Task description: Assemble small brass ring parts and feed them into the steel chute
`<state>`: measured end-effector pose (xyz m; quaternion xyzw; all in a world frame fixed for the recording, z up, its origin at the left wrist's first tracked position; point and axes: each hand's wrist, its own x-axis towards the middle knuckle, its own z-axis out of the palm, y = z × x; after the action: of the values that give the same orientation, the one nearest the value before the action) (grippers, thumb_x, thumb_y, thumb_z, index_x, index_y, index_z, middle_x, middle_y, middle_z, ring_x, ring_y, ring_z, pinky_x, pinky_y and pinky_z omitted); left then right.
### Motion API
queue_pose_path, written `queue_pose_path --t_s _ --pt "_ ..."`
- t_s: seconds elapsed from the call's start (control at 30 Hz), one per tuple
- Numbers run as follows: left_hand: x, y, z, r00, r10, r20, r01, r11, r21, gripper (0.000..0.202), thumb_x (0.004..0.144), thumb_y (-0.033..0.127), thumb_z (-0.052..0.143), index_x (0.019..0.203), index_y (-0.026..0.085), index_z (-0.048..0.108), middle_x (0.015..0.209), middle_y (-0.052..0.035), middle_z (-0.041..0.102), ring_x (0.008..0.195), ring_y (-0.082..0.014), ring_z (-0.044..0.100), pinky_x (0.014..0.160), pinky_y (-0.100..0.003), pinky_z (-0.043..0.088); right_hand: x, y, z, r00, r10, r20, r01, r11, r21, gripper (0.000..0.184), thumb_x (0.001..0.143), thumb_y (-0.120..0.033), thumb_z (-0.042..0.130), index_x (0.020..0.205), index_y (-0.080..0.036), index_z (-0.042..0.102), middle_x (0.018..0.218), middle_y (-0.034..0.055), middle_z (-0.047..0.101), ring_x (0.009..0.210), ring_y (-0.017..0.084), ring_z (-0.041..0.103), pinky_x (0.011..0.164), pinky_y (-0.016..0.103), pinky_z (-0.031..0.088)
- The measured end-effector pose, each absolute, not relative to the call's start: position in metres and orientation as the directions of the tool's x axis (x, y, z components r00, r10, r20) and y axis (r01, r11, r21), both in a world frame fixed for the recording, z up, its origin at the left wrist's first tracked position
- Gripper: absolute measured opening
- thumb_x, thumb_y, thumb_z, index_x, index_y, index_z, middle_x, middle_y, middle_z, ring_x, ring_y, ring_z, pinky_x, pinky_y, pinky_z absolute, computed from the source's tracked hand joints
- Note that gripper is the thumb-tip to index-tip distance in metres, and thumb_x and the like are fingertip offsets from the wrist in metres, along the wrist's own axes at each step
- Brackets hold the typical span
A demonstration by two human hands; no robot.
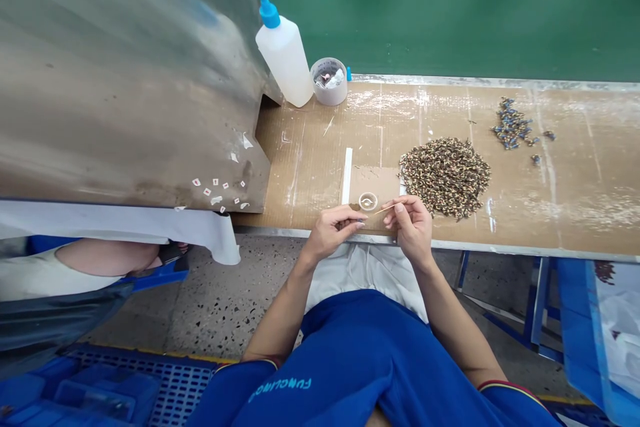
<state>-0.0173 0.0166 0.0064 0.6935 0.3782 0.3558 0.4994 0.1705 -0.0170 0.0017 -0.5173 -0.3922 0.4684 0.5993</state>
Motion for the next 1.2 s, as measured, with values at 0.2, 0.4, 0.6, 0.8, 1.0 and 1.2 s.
queue_pose_path --t_s 0.2,0.4,0.6,0.8,1.0,1.2 --pt "-0.018 0.017 0.007 0.465 0.876 0.128 0.187 -0.238 0.953 0.026 0.094 0.038 0.065 0.093 0.015 0.078 0.073 -0.0044 0.066 0.06 -0.011 0.055 0.055 -0.022 0.043 0.17 -0.018 0.003 0.256 0.967 -0.011 -0.095 0.014 -0.995 0.033 0.09 -0.057 0.062 0.092 -0.024 0.057 0.076 0.0002 0.071 0.052 0.012 0.06 0.05 0.025 0.053" --pt "-0.015 0.014 0.009 0.468 0.869 0.162 0.255 -0.308 0.917 0.023 0.095 0.032 0.063 0.094 0.014 0.077 0.073 -0.0043 0.067 0.06 -0.0108 0.055 0.057 -0.022 0.043 0.173 -0.015 0.005 0.217 0.976 -0.017 -0.069 -0.002 -0.998 0.033 0.09 -0.057 0.061 0.092 -0.024 0.058 0.079 0.0009 0.07 0.054 0.012 0.06 0.046 0.024 0.051" --pt "-0.014 0.014 0.009 0.459 0.871 0.175 0.251 -0.316 0.915 0.022 0.096 0.029 0.061 0.093 0.013 0.076 0.073 -0.0042 0.067 0.06 -0.0105 0.055 0.055 -0.022 0.043 0.173 -0.008 0.01 0.225 0.961 0.161 0.192 0.118 -0.974 0.022 0.095 -0.045 0.056 0.091 -0.024 0.064 0.086 0.0045 0.07 0.069 0.017 0.065 0.053 0.029 0.053" --pt "-0.015 0.014 0.01 0.45 0.875 0.175 0.257 -0.315 0.913 0.022 0.096 0.031 0.061 0.093 0.014 0.075 0.074 -0.0041 0.067 0.058 -0.0104 0.054 0.054 -0.022 0.042 0.168 -0.009 0.009 0.075 0.953 0.293 0.483 0.222 -0.847 0.019 0.096 -0.032 0.053 0.107 -0.026 0.067 0.101 0.0086 0.071 0.091 0.023 0.068 0.078 0.04 0.058" --pt "-0.014 0.014 0.008 0.444 0.876 0.188 0.248 -0.322 0.914 0.022 0.096 0.03 0.061 0.091 0.014 0.075 0.07 -0.003 0.065 0.057 -0.0103 0.053 0.053 -0.022 0.041 0.191 -0.03 0.015 0.169 0.931 0.323 0.546 0.185 -0.817 0.028 0.096 -0.032 0.053 0.122 -0.024 0.059 0.107 0.0109 0.07 0.095 0.023 0.067 0.075 0.039 0.057" --pt "-0.014 0.013 0.008 0.434 0.88 0.192 0.247 -0.321 0.914 0.022 0.096 0.03 0.06 0.091 0.014 0.075 0.07 -0.0029 0.065 0.057 -0.01 0.053 0.052 -0.021 0.04 0.232 -0.052 0.014 0.419 0.874 0.245 0.669 -0.115 -0.735 0.017 0.093 -0.037 0.055 0.092 -0.022 0.06 0.08 0.004 0.063 0.067 0.018 0.059 0.059 0.032 0.051"
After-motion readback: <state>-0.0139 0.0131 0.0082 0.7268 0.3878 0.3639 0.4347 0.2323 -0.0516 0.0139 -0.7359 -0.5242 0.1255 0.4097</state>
